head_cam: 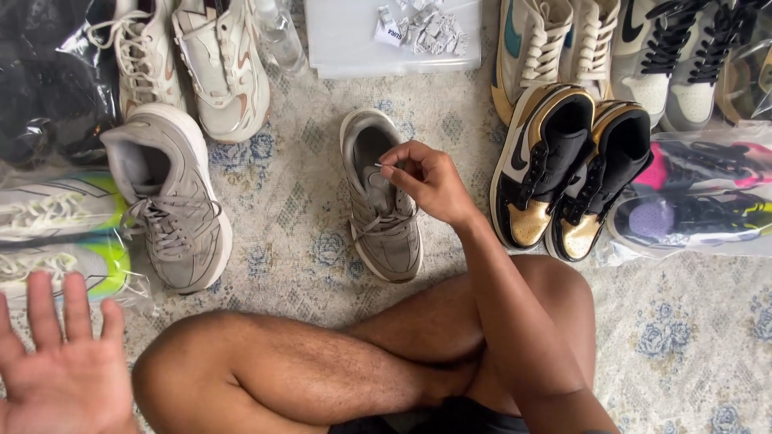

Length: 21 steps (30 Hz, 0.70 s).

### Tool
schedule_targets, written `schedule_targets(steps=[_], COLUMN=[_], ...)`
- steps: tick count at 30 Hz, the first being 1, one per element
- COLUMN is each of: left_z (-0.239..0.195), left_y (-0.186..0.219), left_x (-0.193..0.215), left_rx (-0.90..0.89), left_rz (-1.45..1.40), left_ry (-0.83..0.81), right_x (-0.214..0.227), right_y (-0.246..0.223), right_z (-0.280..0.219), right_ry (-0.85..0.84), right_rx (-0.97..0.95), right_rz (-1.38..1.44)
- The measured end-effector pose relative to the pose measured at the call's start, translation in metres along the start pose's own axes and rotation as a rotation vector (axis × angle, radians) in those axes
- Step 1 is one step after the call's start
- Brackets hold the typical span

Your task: The person sits cross-legged on a rug and laces a gray sneaker by hand. They thread the laces through the eyelets, pull them tight, and tie a knot. Several other pairs of shoes are visible on the floor around them.

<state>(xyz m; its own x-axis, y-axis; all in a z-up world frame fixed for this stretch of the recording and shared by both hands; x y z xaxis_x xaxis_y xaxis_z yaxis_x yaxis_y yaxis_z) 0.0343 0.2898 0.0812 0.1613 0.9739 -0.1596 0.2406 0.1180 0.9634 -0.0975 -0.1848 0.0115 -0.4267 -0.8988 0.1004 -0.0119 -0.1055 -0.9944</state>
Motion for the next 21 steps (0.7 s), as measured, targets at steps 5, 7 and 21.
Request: schedule_targets(steps=[5,7,21], left_z=[0.028,0.024,0.067], left_y=[-0.021,-0.035,-0.115], left_x=[-0.22,-0.285,-0.324], left_rx=[-0.204,-0.242,0.031], left_rz=[0.295,0.654,0.655], left_ry=[-0.564,-0.781,-0.805], right_x=[0.001,-0.001,-0.002], right_y=[0.006,0.008,0.016], right_z=[0.002,0.004,0.002], right_ry=[0.027,0.042,0.091], right_rx=[-0.05,-0.064,-0.089], right_rz=[-0.001,-0.002,-0.018])
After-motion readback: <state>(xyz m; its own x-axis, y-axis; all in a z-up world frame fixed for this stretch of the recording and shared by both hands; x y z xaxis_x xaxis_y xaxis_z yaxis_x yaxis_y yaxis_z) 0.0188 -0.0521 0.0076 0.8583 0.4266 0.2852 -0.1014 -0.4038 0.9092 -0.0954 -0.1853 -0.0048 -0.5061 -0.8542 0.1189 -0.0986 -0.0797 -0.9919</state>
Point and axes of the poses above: each hand's wrist, its own z-axis towards the middle knuckle, its own x-axis out of the back of the hand, y = z × x, the point moved 4 cm from there along z, towards the middle knuckle, and after that the axes turned 1 degree about x, right-handed, at the moved point
